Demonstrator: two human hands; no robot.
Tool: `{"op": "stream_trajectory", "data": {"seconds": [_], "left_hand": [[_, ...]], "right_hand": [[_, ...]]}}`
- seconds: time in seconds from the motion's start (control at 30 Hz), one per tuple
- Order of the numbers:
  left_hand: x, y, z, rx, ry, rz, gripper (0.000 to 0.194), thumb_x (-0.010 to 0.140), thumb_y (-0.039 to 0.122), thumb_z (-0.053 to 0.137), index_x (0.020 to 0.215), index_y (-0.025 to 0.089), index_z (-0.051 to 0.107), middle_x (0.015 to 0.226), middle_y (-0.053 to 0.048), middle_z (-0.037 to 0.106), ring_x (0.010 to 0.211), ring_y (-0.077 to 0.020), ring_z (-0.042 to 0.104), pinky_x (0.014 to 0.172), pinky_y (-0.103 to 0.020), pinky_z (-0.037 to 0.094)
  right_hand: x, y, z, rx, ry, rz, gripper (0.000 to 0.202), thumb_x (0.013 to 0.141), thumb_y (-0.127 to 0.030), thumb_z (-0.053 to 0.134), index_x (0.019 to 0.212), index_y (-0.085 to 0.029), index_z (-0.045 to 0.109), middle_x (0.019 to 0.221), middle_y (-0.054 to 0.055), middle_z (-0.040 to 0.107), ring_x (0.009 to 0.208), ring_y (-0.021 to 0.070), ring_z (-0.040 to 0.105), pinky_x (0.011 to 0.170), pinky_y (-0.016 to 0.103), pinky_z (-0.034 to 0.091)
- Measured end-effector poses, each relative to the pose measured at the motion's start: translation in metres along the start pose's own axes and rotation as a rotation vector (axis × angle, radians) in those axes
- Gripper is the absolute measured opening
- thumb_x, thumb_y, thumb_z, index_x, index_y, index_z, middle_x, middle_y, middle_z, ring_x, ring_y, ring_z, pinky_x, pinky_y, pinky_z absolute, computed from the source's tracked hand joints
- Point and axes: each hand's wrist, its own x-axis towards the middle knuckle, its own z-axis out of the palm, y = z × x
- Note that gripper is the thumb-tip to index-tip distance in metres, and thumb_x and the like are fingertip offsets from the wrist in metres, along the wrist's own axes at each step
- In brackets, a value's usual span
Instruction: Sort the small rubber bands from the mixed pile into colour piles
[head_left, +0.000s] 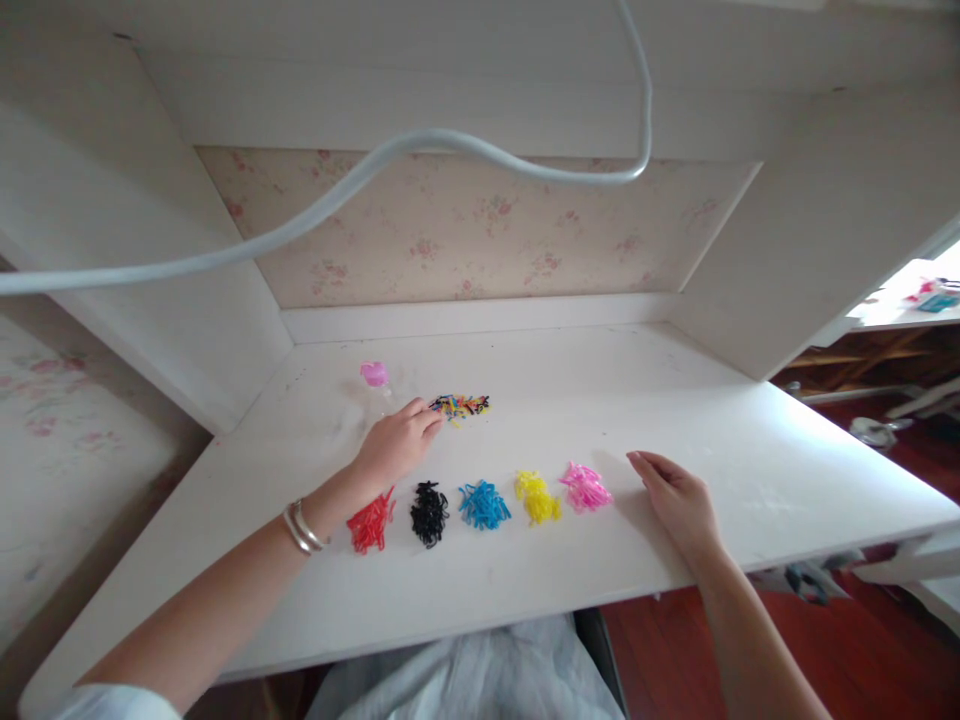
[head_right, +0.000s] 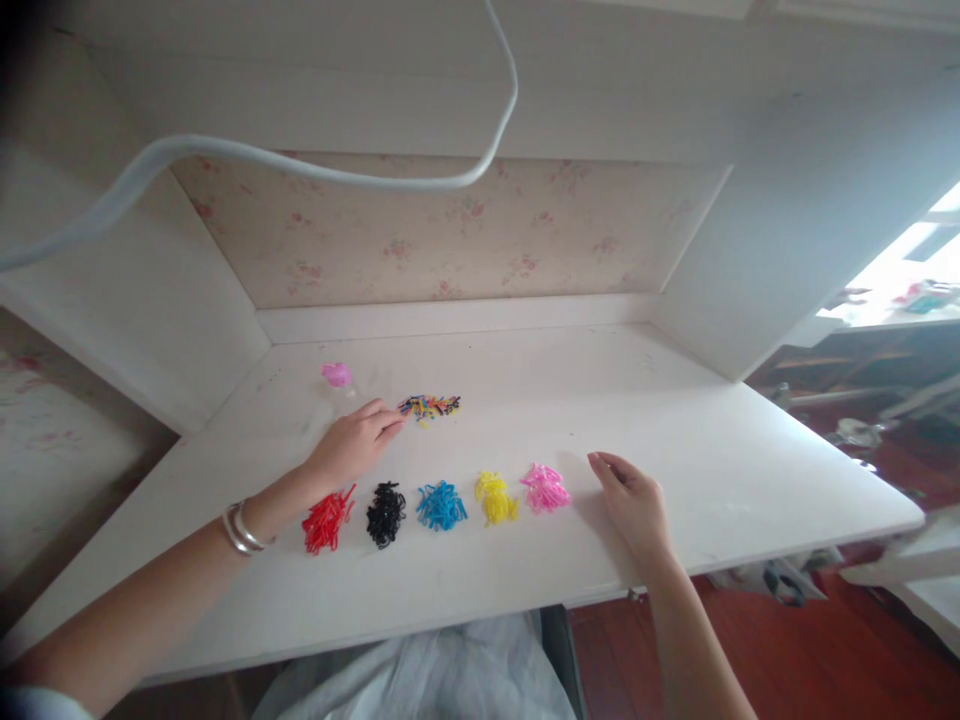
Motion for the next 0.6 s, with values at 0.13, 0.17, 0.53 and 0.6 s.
{"op": "stream_trajectory", "data": {"seconds": [0.13,0.17,0.53,0.6], "left_hand": [[-0.034,0.002,-0.008,-0.203,0.022,0.04,0.028,0.093,0.032,0.041,0.096,0.025,0.067,0.09,-0.002,0.058,0.079,-0.0117,0.058,0.075,-0.023,0.044],[-0.043,0.003,-0.008,-0.253,0.024,0.038,0.028,0.092,0.033,0.041,0.096,0.025,0.068,0.088,-0.002,0.058,0.076,-0.0115,0.058,0.074,-0.023,0.044],[-0.087,0.012,0.014,-0.285,-0.033,-0.025,0.029,0.091,0.034,0.043,0.092,0.027,0.071,0.081,-0.002,0.057,0.067,-0.0101,0.056,0.067,-0.022,0.044],[-0.088,0.012,0.012,-0.307,-0.027,-0.028,0.029,0.092,0.032,0.042,0.094,0.026,0.071,0.081,-0.002,0.057,0.069,-0.0103,0.056,0.069,-0.022,0.044]], "right_hand": [[0.0,-0.002,0.0,-0.01,-0.011,0.004,0.044,0.072,-0.053,0.058,0.093,-0.018,0.073,0.095,0.008,0.072,0.092,0.0247,0.063,0.077,0.031,0.046],[-0.001,-0.002,0.0,-0.015,-0.015,0.006,0.044,0.072,-0.054,0.058,0.093,-0.018,0.073,0.095,0.008,0.072,0.092,0.0248,0.063,0.077,0.031,0.046],[-0.001,-0.005,0.001,-0.059,-0.028,0.014,0.043,0.072,-0.053,0.057,0.093,-0.018,0.073,0.096,0.007,0.072,0.094,0.0251,0.063,0.078,0.031,0.046],[-0.002,-0.005,0.001,-0.059,-0.03,0.012,0.043,0.072,-0.053,0.057,0.093,-0.018,0.073,0.096,0.007,0.072,0.094,0.0254,0.063,0.078,0.031,0.046]]}}
